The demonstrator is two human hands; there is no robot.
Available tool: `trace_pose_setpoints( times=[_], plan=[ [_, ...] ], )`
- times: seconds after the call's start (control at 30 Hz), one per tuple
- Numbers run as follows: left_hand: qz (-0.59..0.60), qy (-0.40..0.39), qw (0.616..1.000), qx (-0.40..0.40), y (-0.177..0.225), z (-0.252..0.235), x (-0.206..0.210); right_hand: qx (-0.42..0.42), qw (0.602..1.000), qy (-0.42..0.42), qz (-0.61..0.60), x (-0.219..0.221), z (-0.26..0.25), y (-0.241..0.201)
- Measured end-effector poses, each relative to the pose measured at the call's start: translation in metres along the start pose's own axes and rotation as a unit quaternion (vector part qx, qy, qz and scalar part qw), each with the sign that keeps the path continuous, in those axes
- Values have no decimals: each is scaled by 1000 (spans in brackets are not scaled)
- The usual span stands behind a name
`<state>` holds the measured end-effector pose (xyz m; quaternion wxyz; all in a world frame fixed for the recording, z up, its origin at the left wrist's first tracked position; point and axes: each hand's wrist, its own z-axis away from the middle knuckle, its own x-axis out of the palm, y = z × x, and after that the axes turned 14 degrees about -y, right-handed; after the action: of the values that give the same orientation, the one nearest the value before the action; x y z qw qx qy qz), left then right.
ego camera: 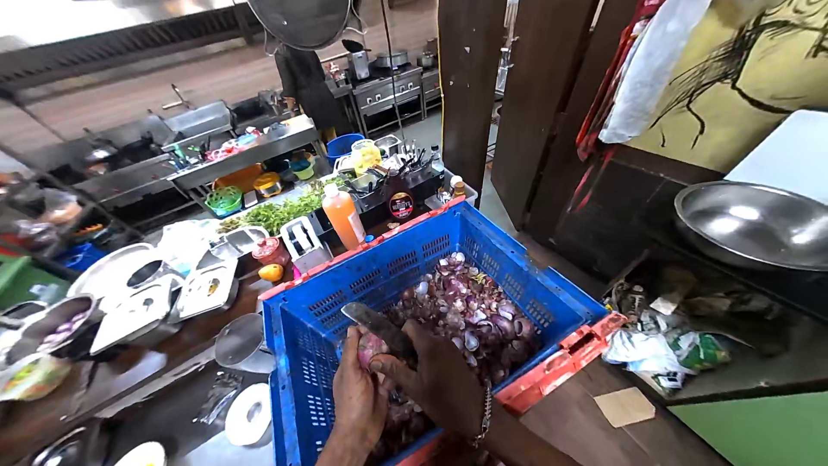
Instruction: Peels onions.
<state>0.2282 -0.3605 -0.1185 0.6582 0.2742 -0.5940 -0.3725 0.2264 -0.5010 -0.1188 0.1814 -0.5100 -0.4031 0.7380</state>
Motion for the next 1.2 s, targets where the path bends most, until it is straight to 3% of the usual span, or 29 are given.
trace_pose_setpoints(
  times=[0.5,0.67,0.77,0.87,0.97,1.03,1.13,1.2],
  plan=[
    [-16,59,993,98,-11,-1,3,-43,999,-9,24,10,0,-5],
    [-93,11,986,135,-8,-1,3,-74,995,50,46,21,-1,-9],
    [-33,-15,993,115,3,-1,10,-109,990,88,-26,15,-8,-6],
    [20,15,996,89,11,0,20,-164,974,104,-117,9,-12,3],
    [-25,-69,993,93,7,1,6,-200,967,154,-39,5,-7,10],
    [-48,-132,989,53,9,4,-4,-209,962,176,8,1,-8,15],
    [-39,-133,990,18,8,6,-8,-245,949,189,58,-4,-7,22],
    [4,-132,991,19,12,1,-11,-332,920,175,109,-3,-2,24]
  ],
)
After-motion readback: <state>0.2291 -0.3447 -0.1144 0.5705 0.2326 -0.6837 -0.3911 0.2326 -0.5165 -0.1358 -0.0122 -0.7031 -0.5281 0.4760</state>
